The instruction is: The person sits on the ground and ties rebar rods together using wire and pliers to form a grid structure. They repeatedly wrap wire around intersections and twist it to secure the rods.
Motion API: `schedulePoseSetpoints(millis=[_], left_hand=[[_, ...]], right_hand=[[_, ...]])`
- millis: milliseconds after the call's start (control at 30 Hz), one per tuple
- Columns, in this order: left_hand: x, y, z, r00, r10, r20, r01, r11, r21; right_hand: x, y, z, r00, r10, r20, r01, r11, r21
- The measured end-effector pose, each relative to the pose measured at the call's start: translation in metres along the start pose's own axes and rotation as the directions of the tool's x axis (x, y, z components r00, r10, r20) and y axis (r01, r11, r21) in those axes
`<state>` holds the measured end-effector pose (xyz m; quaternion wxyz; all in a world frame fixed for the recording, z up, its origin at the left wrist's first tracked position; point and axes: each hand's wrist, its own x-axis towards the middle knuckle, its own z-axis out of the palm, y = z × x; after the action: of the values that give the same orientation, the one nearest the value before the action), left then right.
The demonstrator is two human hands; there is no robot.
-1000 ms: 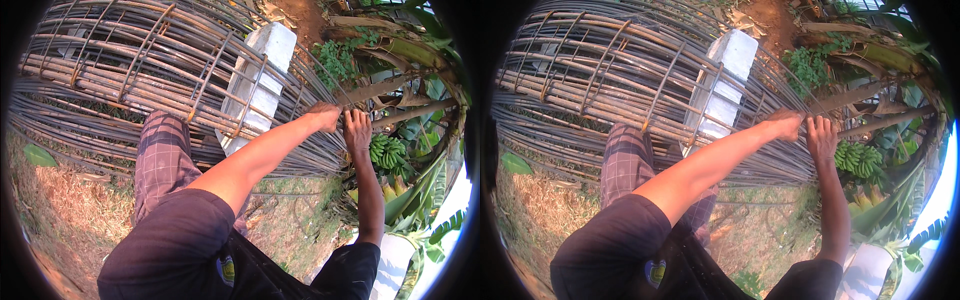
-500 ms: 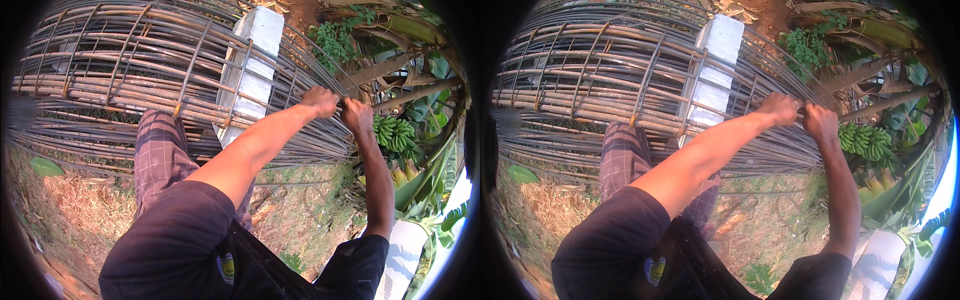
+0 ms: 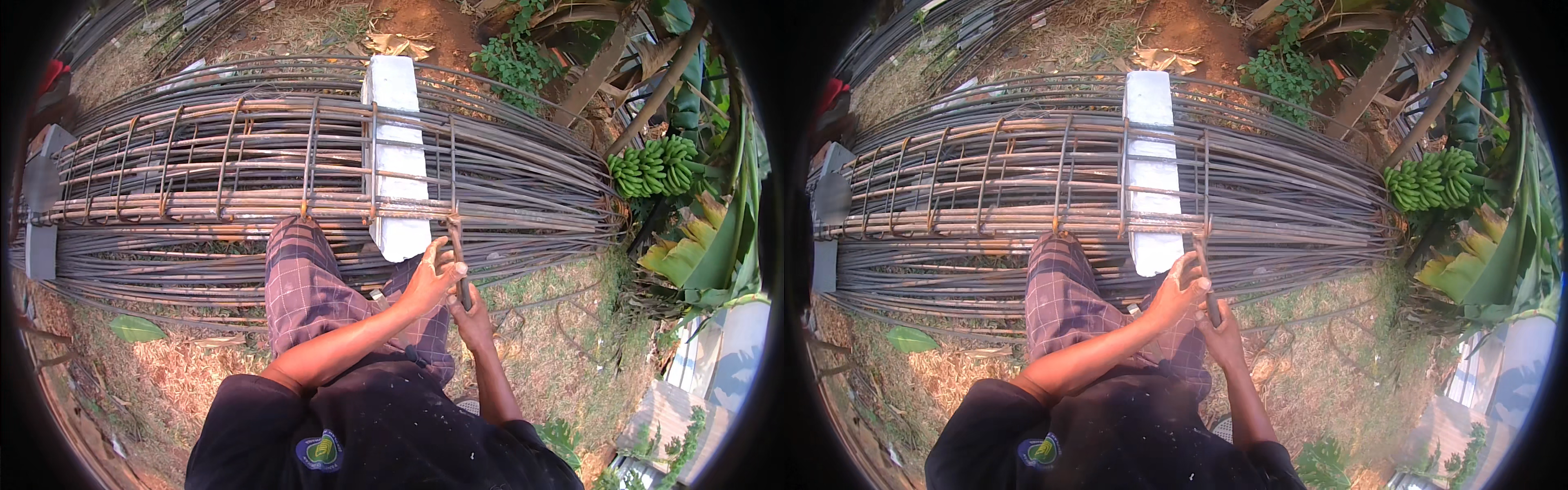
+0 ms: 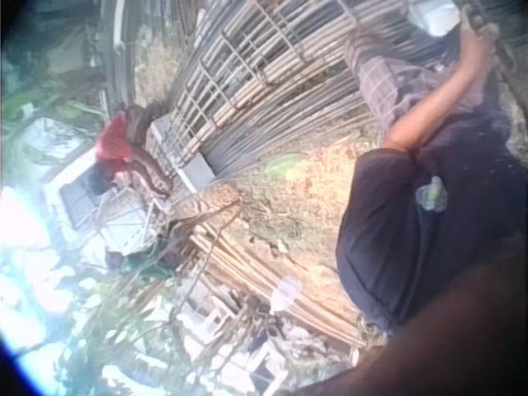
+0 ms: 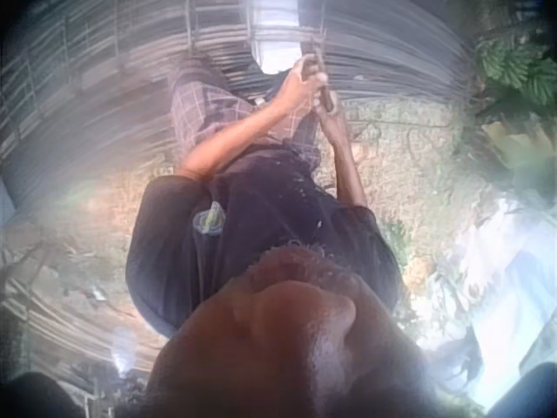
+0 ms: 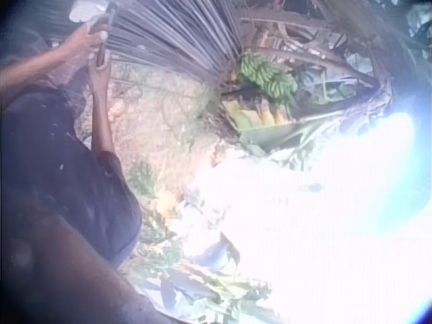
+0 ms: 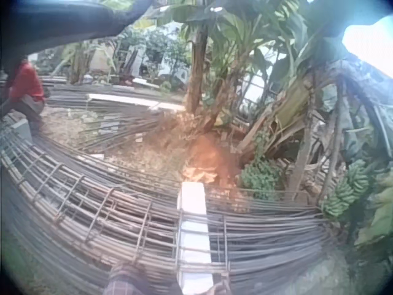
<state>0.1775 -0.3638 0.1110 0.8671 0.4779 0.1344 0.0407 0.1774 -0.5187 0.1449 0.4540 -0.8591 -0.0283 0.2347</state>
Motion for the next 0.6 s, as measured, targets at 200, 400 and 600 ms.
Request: schedulePoseSetpoints(millis=[200,400,600], left_hand=[[-0.026,0.011,-0.052,0.985,-0.07,0.157,0.031,0.971,0.236],[-0.061,0.015,-0.093,0.971,-0.105,0.213,0.078,0.988,0.132],[-0.085,0.001,-0.118,0.973,0.22,0.071,-0.219,0.787,0.577]], right_hand=[[-0.008,0.036,0.079,0.938,-0.269,0.217,0.194,0.93,0.311],[-0.007,0.034,0.079,0.774,-0.102,0.625,-0.317,0.792,0.521],[-0.021,0.025,0.113,0.854,-0.261,0.449,-0.058,0.811,0.582]])
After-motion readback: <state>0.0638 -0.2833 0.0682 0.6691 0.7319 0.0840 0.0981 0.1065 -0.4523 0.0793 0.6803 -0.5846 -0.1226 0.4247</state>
